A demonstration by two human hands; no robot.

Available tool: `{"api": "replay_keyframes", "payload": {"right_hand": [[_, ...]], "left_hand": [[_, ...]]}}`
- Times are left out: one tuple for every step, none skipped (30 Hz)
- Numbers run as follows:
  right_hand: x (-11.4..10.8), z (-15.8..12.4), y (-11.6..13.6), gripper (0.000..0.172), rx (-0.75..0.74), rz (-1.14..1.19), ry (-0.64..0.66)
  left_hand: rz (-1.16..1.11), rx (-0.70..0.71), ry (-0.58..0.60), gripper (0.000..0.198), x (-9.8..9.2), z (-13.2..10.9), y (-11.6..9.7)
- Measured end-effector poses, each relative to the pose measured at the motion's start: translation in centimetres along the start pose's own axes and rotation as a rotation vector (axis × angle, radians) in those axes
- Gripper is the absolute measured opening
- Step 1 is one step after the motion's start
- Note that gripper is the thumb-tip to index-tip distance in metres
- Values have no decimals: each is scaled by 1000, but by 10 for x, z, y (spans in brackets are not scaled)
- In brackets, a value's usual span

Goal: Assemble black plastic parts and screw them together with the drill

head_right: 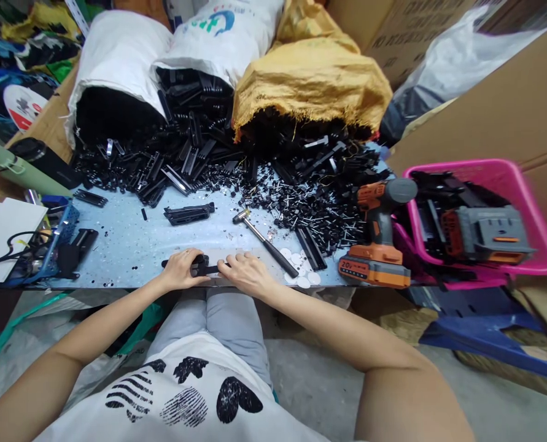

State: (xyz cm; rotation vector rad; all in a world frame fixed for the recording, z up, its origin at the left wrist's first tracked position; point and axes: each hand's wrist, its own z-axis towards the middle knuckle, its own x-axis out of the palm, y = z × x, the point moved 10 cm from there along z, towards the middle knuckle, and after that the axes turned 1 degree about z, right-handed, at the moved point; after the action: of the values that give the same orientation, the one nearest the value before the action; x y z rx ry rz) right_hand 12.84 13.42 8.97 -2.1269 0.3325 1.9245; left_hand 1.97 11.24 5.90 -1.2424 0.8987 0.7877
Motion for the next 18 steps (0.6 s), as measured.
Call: {"api": "replay_keyframes", "payload": {"right_hand": [[-3, 1, 1, 31, -8, -6, 1], [-6, 2, 1, 30, -10, -10, 2], [-9, 3, 0, 30, -9, -14, 6], [-11, 4, 0, 30, -11, -14, 9], [-12, 6, -1, 31, -11, -13, 12], [-12, 7, -2, 31, -8, -10, 13], [-12, 9, -4, 31, 0, -6, 11], [-9, 10, -6, 31, 13, 1, 7], [-5, 10, -8, 31, 32, 11, 4], [2, 9, -10, 31, 51, 28, 4], [11, 8, -13, 32, 68, 51, 2], [21, 7, -16, 33, 79, 79, -3], [29, 5, -19, 33, 81, 112, -13], [35, 2, -24, 33, 75, 148, -31], [36, -2, -32, 33, 71, 189, -63], [31, -8, -45, 32, 83, 239, -117], [19, -16, -64, 32, 128, 299, -195], [0, -28, -90, 33, 212, 366, -302]], "left_hand": [[-9, 10, -25, 51, -2, -1, 0], [-19, 20, -56, 49, -4, -2, 0], [-29, 28, -90, 46, -6, -3, 0], [-37, 36, -117, 44, -8, -4, 0], [-43, 42, -134, 44, -8, -5, 0], [-46, 43, -143, 44, -8, -5, 0], [-43, 31, -148, 44, -7, -6, 1], [-35, 12, -146, 44, -7, -6, 1], [-24, -9, -132, 44, -5, -5, 1], [-12, -25, -100, 43, -2, -3, 0], [-3, -34, -55, 43, 3, 0, -2], [6, -30, -10, 45, 7, 6, -5], [13, -13, 28, 49, 10, 16, -8], [19, 1, 47, 52, 11, 29, -9], [25, -1, 44, 53, 8, 46, -6], [34, -21, 23, 52, 1, 66, 0], [42, -62, -5, 48, -7, 89, 9], [58, -127, -26, 42, -15, 112, 23]]}}
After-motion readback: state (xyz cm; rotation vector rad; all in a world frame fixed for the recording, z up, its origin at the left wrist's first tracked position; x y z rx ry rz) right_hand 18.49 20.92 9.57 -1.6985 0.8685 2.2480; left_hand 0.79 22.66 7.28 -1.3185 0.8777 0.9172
